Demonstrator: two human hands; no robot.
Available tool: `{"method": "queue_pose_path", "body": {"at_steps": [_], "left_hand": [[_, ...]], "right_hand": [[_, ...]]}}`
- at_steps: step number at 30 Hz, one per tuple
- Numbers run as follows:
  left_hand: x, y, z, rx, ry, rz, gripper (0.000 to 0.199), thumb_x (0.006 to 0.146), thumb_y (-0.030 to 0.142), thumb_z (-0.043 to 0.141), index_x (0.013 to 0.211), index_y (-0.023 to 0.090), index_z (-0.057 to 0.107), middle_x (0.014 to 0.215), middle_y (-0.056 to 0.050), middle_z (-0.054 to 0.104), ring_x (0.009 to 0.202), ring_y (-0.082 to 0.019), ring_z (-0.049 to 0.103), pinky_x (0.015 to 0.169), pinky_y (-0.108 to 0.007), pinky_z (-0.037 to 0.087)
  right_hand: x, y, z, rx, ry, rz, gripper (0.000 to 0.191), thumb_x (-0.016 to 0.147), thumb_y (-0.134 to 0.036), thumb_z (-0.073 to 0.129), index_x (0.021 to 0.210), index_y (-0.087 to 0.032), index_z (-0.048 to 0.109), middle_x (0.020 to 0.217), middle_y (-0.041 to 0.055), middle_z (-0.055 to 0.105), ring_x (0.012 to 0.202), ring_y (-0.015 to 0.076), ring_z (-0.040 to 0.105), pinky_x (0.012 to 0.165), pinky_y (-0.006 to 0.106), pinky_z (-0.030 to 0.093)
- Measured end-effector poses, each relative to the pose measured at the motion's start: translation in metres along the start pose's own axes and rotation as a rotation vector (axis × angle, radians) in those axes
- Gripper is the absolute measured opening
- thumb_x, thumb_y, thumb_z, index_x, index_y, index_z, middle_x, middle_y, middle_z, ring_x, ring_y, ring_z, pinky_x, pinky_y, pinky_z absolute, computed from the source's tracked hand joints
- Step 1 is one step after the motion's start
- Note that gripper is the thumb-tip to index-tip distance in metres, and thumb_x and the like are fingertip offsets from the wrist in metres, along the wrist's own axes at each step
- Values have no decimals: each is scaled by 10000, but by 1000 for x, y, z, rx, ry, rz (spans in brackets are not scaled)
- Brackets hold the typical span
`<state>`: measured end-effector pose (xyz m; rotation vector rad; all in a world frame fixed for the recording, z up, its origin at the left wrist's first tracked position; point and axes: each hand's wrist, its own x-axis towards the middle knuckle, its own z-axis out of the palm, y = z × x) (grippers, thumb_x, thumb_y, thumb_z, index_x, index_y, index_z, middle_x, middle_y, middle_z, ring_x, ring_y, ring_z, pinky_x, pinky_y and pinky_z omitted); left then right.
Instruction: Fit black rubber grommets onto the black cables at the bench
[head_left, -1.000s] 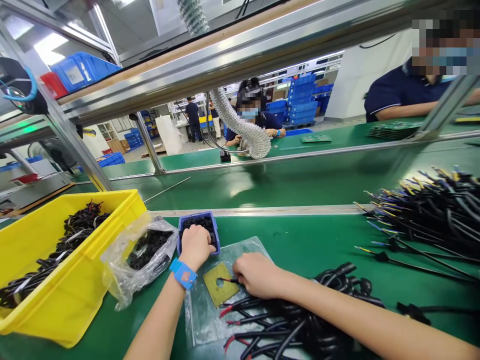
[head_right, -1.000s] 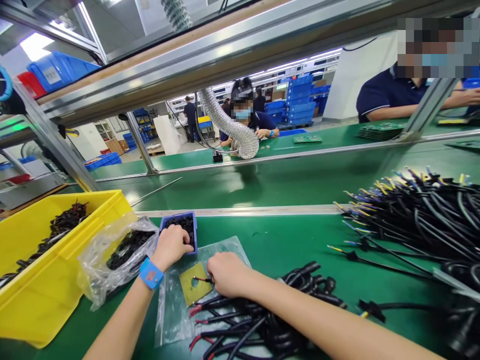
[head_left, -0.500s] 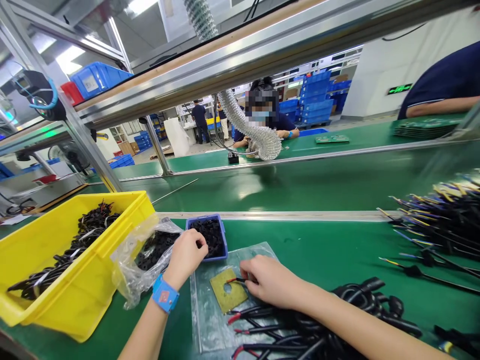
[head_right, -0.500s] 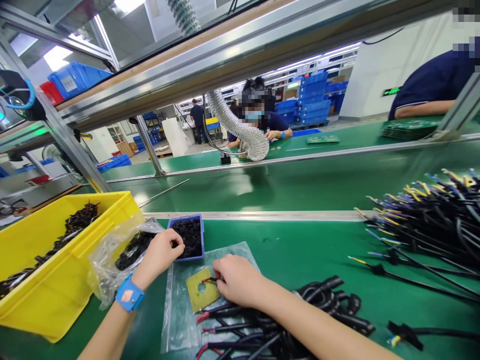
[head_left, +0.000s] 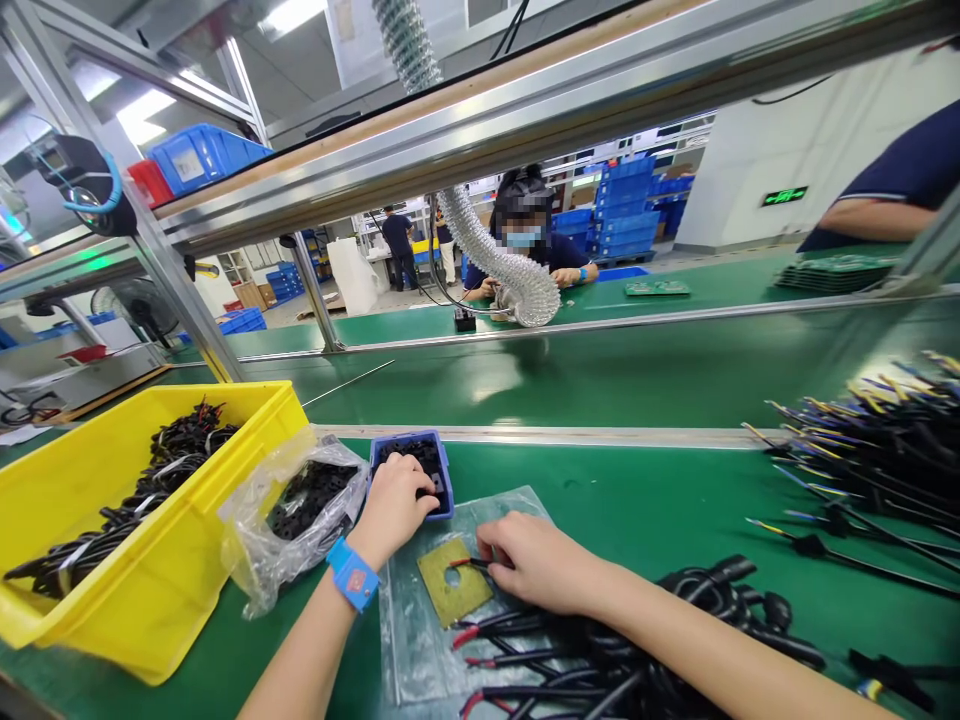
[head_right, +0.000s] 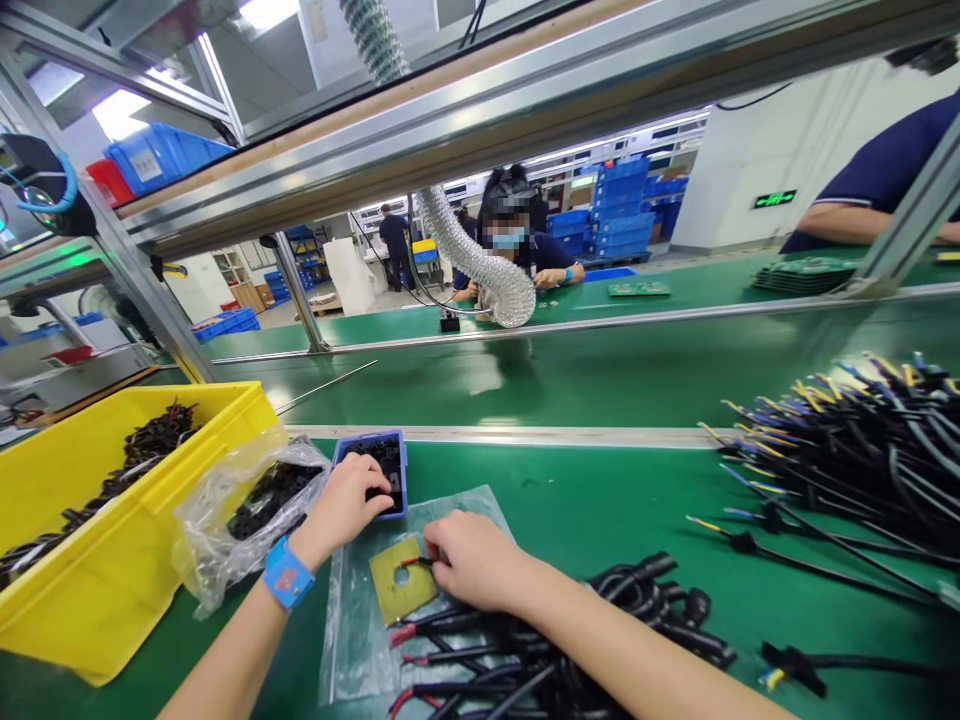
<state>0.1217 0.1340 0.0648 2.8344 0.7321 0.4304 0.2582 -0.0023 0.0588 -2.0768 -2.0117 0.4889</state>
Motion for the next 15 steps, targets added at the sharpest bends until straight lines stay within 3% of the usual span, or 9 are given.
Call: {"method": "queue_pose_path", "body": {"at_steps": [6,9,12,15], "left_hand": [[-5,1,0,-3,21,69,99,790,177,591,728,199,665,835,-24,585,872,-199,484,756,-328,384],[-18,4,0,-159,151,29,153,827,154,515,738,181,637,811,-31,585,836,-184,503,764,-320,396],[-37,6,5,-497,281,-149,138,818,208,504,727,162,596,756,-30,586,715,-159,535,670,-282,433],[-51,7,18,-940,261,-393,165,756,298,557,683,150,556,658,-17,588,613,-149,566,572,-254,453]], "right_hand": [[-1,0,-1,21,-1,-13,162,648,-94,515,716,-184,631,642,9,630,607,154,548,503,209,272],[-3,1,-2,86,25,-29,157,654,-79,497,723,-177,598,608,-11,602,546,123,508,492,196,284],[-7,1,-3,319,84,-42,134,674,-70,466,724,-177,528,530,-54,515,478,95,459,471,180,298],[-12,0,-6,589,103,-33,70,727,-123,446,722,-191,460,493,-86,436,414,81,424,443,173,312]]}}
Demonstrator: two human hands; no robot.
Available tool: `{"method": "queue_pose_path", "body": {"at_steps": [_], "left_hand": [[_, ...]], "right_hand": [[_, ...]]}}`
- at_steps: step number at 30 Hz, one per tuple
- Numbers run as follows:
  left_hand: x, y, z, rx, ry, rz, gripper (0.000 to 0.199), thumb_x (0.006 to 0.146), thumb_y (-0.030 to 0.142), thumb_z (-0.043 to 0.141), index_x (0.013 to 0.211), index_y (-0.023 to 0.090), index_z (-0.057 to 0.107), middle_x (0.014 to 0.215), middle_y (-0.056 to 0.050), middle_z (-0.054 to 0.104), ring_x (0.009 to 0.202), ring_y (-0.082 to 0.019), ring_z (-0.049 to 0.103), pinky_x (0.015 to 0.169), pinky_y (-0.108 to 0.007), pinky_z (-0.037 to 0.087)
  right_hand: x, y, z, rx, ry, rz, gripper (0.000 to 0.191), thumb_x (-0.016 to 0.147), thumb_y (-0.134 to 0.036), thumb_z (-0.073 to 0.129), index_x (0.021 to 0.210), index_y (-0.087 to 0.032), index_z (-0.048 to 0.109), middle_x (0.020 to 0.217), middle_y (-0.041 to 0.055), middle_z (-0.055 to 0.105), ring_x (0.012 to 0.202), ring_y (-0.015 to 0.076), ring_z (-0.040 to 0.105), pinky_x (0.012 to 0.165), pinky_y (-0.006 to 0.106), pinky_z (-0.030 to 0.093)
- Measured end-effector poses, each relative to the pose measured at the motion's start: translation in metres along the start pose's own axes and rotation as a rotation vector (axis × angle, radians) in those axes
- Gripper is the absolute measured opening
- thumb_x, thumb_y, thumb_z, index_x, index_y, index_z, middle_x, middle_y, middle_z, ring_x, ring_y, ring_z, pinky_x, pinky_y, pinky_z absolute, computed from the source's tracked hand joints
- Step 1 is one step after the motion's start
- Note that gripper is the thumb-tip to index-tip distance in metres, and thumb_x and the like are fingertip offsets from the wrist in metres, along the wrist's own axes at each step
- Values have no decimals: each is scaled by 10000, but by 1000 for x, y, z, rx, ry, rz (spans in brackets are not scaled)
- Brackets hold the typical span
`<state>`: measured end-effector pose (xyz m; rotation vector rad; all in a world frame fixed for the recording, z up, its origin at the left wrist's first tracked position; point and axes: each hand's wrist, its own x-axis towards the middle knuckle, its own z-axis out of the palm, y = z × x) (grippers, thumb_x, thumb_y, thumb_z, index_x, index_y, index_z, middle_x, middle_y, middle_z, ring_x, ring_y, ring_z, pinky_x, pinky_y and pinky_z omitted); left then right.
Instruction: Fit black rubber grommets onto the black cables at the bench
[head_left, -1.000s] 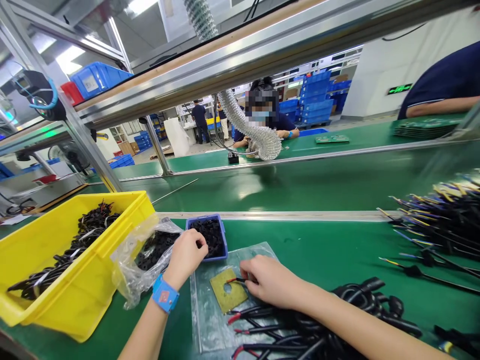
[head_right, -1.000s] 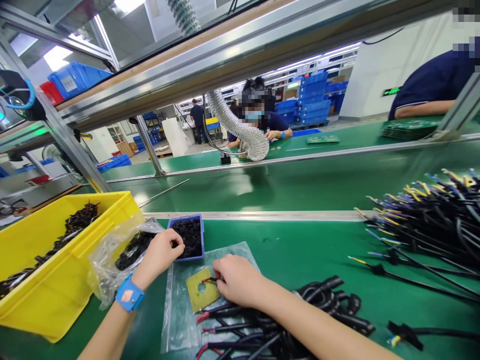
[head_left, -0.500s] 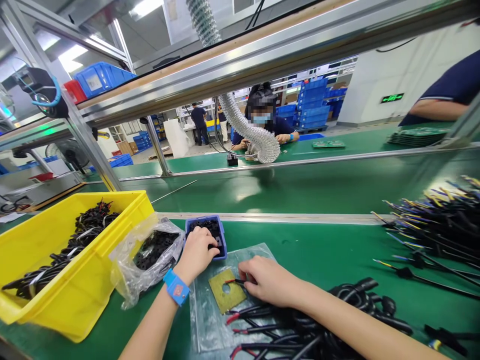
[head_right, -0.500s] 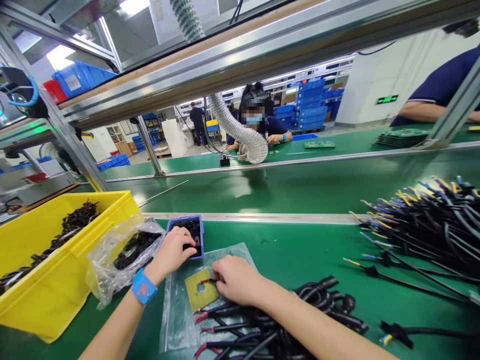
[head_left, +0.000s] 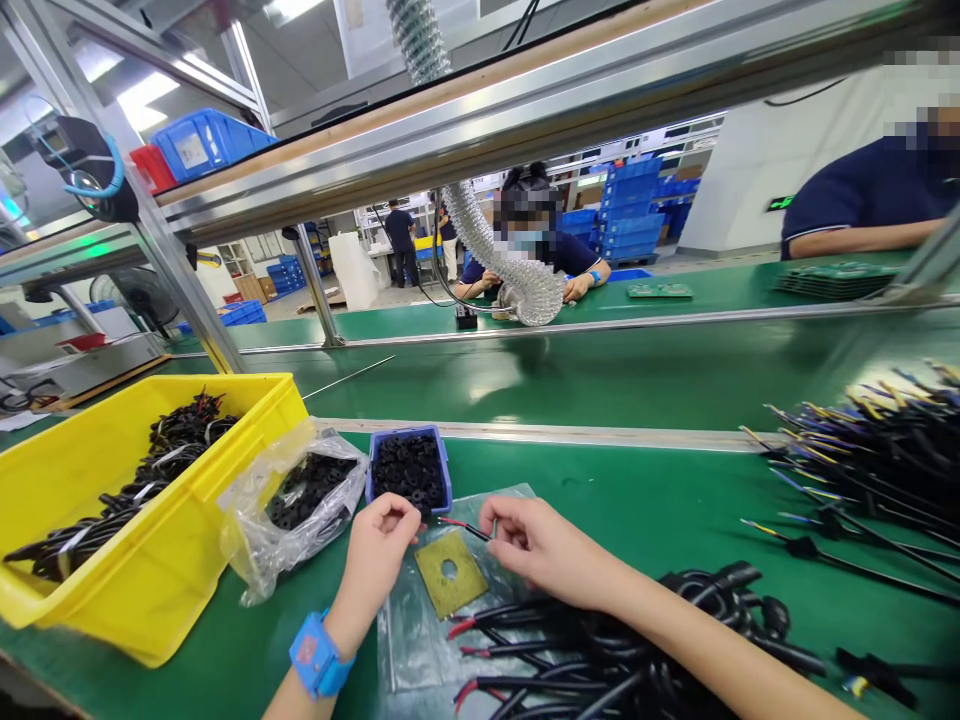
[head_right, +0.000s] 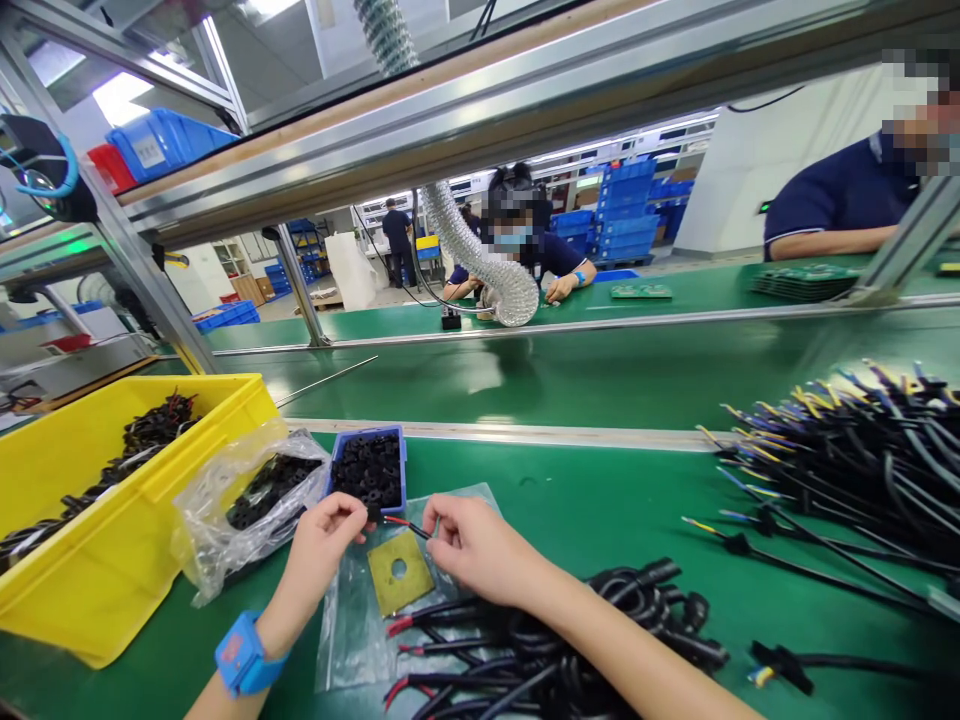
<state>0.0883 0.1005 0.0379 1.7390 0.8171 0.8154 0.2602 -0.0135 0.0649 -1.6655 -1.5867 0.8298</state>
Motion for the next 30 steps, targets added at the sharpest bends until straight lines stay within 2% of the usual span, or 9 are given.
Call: {"method": "queue_pose_path", "body": {"at_steps": [3,8,19,26,30], "left_hand": [[-5,-9,8,-313,-28,-190,213,683,336,621,654,144,535,634,-1,583,627,-159,615,569,-240,478],[-7,-7,18,-467,-64,-274,256,630,334,688,617,139,523,614,11,583,634,-162,643,546,-206,485],[-7,-11,19,-525,-73,-286,287,631,348,708,611,137,516,651,6,603,641,-146,640,571,-204,497],[-8,-12,21,-424,-57,-183,317,619,386,723,638,134,533,699,-3,604,629,-137,618,584,-221,490],[-9,-15,22,-448,-90,-133,275,633,306,728,729,149,524,664,23,588,635,-116,602,607,-204,474]], "right_hand": [[-2,-1,-1,97,18,-13,40,754,-189,461,716,-193,448,484,-87,419,397,81,412,426,178,313],[1,2,0,-16,33,-63,55,752,-183,478,697,-183,481,516,-59,457,461,92,423,450,184,300],[2,5,2,-168,15,-84,66,720,-134,508,690,-178,546,542,-46,498,505,96,449,493,183,295],[2,5,1,-181,29,-92,89,717,-147,508,676,-175,583,514,-48,484,482,94,437,481,184,285],[1,5,0,-168,44,-77,87,727,-165,504,681,-172,578,522,-43,491,487,96,445,479,183,288]]}}
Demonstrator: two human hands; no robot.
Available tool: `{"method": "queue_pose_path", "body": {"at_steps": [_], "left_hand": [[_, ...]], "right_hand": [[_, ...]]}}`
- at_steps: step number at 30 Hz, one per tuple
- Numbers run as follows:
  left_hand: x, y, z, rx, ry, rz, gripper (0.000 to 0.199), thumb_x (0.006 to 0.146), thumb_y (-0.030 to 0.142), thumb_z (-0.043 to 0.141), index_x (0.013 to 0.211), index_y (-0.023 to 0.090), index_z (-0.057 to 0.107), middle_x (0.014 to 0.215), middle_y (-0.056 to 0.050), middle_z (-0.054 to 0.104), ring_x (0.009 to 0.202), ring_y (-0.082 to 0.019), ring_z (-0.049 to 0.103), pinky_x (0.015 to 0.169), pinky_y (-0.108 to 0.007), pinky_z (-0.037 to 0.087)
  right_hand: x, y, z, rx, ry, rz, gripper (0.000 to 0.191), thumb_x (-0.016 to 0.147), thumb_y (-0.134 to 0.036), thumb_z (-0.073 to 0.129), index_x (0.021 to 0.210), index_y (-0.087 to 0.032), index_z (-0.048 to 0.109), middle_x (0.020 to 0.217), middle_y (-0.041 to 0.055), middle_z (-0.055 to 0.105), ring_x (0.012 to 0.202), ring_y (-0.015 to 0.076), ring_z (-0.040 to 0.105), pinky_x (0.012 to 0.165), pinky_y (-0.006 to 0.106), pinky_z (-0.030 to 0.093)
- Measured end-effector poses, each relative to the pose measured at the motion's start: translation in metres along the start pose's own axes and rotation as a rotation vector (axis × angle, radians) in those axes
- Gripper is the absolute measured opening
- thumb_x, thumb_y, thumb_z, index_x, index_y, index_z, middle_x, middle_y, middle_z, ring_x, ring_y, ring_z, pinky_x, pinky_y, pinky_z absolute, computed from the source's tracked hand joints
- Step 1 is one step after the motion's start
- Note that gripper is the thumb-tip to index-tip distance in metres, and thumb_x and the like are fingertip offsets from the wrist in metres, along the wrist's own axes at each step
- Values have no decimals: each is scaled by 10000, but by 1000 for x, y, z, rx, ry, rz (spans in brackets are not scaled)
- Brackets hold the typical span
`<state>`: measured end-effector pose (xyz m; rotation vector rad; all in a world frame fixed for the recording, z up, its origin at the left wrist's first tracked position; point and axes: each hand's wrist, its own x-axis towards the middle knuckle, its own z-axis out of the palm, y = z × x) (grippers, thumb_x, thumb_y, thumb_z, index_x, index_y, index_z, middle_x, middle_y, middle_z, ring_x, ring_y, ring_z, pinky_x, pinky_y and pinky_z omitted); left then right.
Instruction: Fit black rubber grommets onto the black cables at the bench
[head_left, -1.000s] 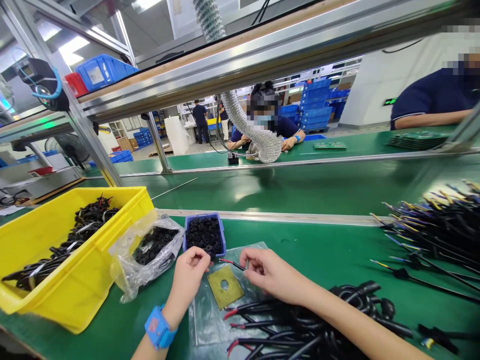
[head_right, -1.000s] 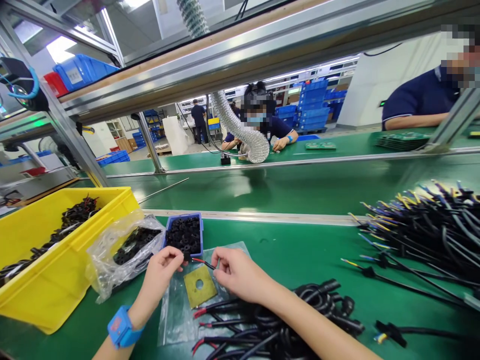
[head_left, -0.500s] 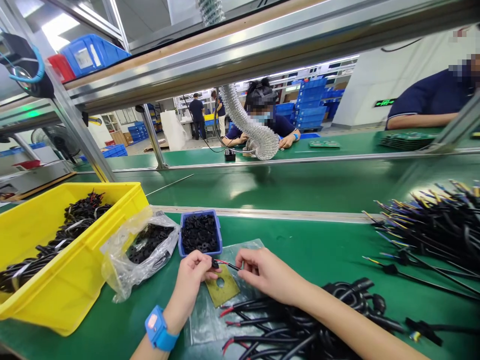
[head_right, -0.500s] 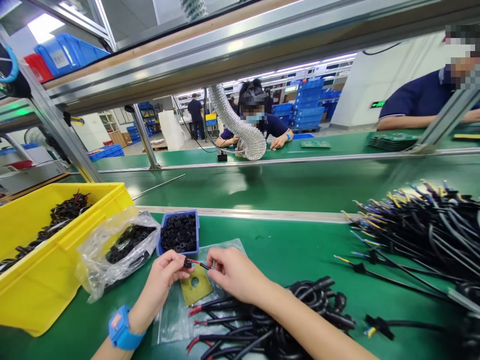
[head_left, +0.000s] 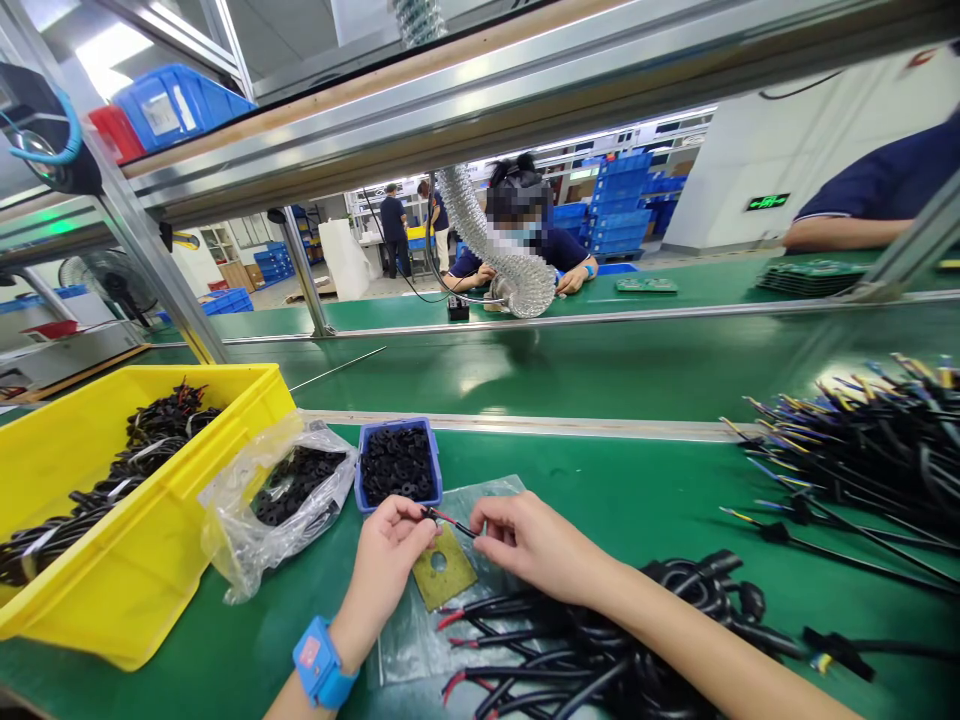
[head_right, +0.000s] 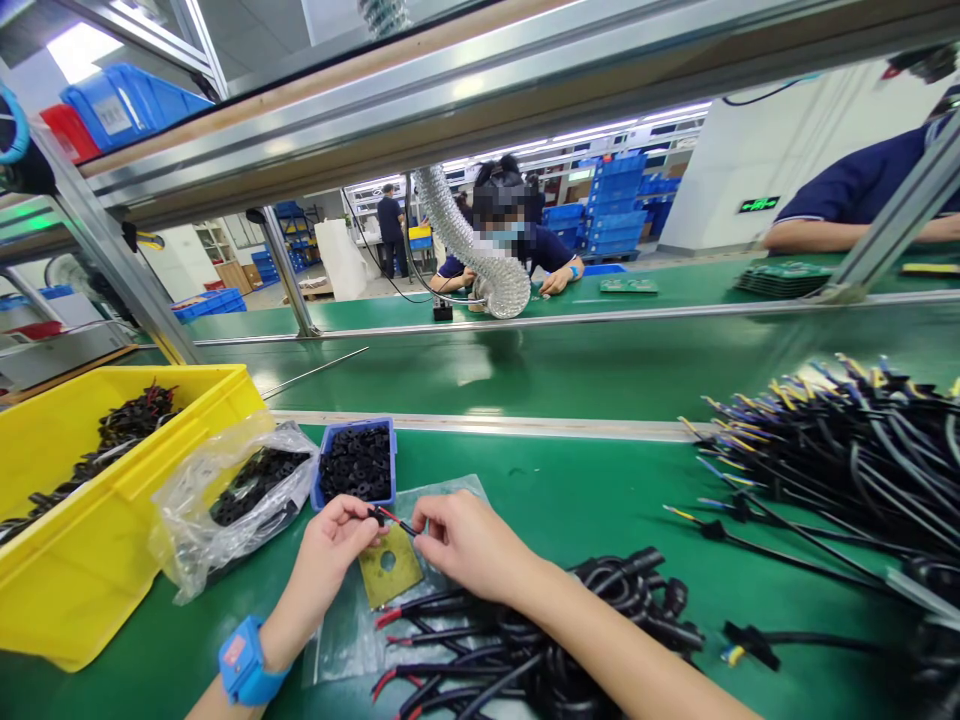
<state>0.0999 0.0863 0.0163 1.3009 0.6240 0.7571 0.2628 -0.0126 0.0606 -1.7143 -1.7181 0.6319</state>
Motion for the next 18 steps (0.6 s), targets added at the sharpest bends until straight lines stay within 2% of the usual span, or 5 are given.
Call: {"method": "queue_pose_path", "body": {"at_steps": [6,12,18], "left_hand": [[-1,1,-1,24,4,36,252,624,198,708,812,150,548,692,19,587,649,-101,576,626,-193,459],[0,1,-2,63,41,37,235,614,205,691,802,137,570,720,-14,611,680,-136,600,644,-223,468],[-1,1,-6,135,14,68,208,630,197,669,819,135,607,724,-26,623,693,-154,598,648,-233,471]], "right_hand": [[-1,-1,0,13,-19,-21,99,724,-180,498,682,-173,588,513,-43,472,484,100,433,479,184,295],[-2,-4,-2,42,-41,-43,120,726,-185,500,696,-166,615,507,-41,465,478,99,423,481,188,301],[-3,-5,-5,110,-81,-41,124,731,-201,509,713,-156,623,516,-43,457,488,97,401,480,189,299]]}}
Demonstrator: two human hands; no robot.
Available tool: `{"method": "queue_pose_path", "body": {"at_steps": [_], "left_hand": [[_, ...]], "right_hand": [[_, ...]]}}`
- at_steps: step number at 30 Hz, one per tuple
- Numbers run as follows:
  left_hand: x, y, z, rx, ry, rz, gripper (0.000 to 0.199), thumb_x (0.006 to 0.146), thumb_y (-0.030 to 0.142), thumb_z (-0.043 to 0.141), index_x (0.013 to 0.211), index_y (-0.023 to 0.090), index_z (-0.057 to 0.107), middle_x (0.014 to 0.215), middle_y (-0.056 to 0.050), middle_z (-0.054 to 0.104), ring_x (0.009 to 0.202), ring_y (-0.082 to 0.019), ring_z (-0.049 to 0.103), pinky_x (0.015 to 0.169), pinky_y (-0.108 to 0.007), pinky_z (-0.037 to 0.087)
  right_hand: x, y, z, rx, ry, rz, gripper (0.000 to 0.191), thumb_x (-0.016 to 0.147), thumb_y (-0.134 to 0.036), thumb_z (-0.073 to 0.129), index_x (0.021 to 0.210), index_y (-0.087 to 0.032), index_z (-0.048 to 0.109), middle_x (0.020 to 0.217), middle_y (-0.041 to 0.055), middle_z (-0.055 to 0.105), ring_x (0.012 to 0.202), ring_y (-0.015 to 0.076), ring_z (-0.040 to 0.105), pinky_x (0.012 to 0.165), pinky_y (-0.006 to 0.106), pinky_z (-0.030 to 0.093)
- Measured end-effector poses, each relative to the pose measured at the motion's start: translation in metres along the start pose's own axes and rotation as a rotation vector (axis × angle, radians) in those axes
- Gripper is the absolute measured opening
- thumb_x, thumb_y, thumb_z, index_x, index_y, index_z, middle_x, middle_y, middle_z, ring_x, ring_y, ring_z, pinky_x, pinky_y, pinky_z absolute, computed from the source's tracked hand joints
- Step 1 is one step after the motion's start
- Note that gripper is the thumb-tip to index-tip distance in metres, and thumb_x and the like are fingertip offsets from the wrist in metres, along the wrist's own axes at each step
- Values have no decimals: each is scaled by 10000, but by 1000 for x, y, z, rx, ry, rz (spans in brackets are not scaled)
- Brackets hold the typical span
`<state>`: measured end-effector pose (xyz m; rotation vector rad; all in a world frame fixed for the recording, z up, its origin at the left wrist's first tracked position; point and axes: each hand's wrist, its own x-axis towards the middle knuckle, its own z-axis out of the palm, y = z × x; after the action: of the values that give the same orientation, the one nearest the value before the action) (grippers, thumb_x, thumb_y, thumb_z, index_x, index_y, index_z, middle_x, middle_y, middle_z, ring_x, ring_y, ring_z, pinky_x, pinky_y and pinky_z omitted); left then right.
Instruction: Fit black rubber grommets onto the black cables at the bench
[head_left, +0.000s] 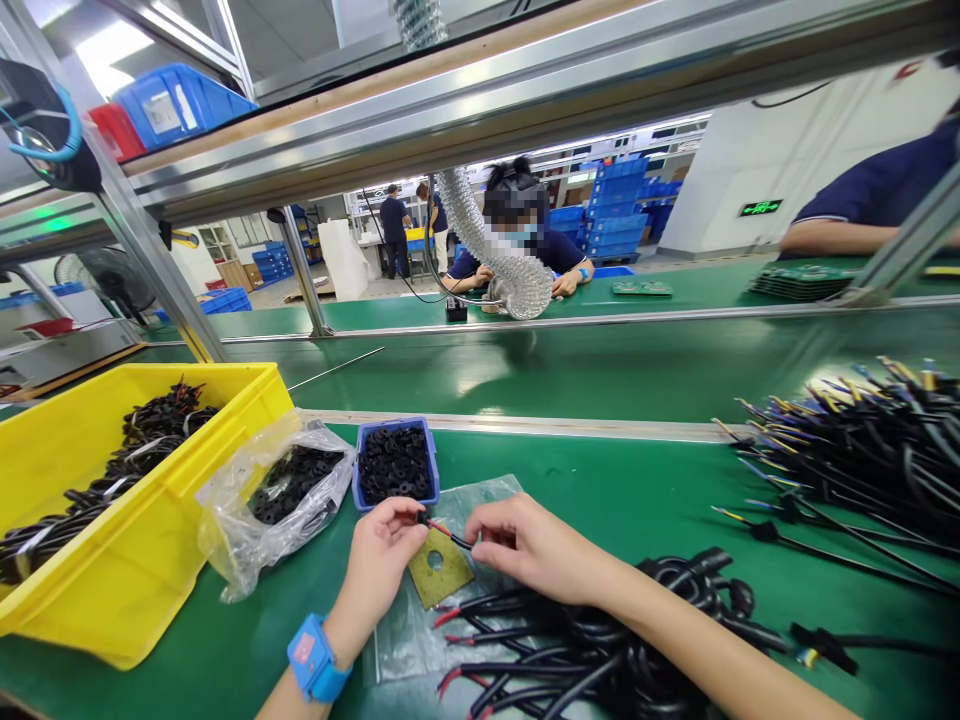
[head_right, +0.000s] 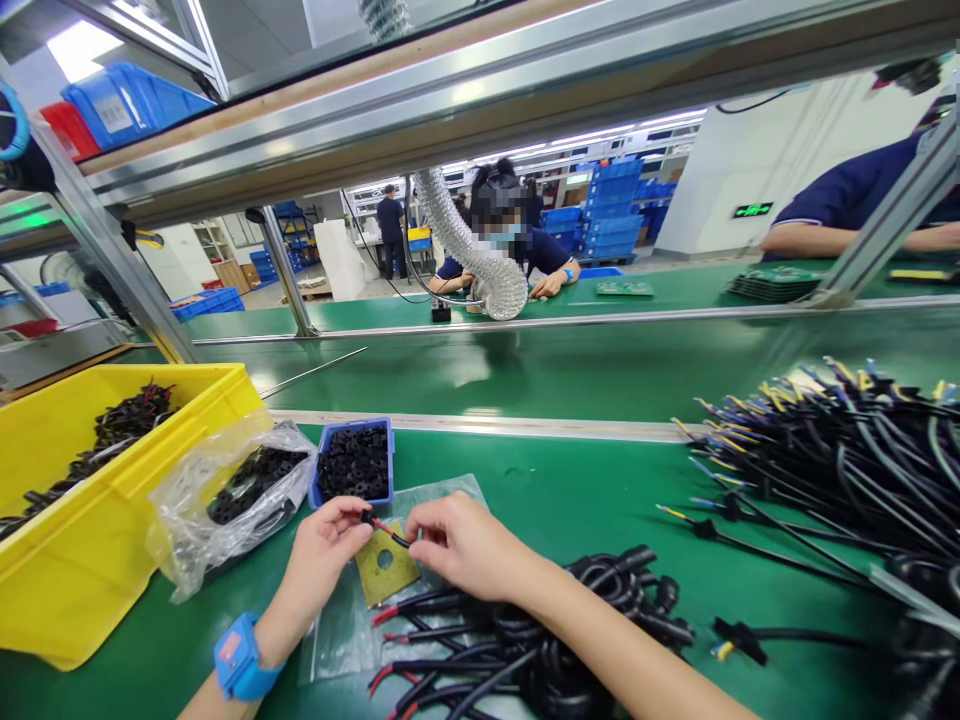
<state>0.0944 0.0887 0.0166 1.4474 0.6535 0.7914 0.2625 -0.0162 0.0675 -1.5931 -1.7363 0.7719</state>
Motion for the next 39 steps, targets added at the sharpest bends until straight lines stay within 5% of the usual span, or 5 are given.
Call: {"method": "queue_pose_path", "body": {"at_steps": [8,12,24,33,39], "left_hand": [[-9,4,10,220,-95,104,122,651,108,630,755,159,667,807,-48,635,751,-172,587,692,-242,473],[-9,3,11,244,-100,97,100,655,101,640,728,163,671,764,-38,641,710,-163,590,665,-235,470],[-21,13,26,331,-154,355,76,688,126,682,680,201,697,701,-36,674,673,-169,609,656,-259,480],[-12,2,27,224,-125,62,97,632,99,670,706,161,670,733,-33,652,693,-165,593,653,-231,464],[-9,2,27,191,-129,15,87,610,117,684,690,152,678,705,-37,663,674,-167,596,635,-228,458]], "right_hand": [[2,5,2,-48,-30,107,167,744,-224,518,613,-152,594,520,-37,450,508,98,381,462,193,271],[-1,3,1,-28,-83,40,246,794,-209,451,563,-158,518,516,-50,381,511,92,347,475,194,266],[-1,1,-1,187,-214,-8,317,830,-351,431,600,-149,510,546,-37,421,527,96,367,501,201,297],[-3,3,0,152,-194,206,252,797,-307,426,598,-169,494,522,-36,484,407,76,401,389,174,283],[-2,4,0,128,-131,172,199,729,-233,464,546,-168,510,479,-48,445,428,88,408,420,187,290]]}}
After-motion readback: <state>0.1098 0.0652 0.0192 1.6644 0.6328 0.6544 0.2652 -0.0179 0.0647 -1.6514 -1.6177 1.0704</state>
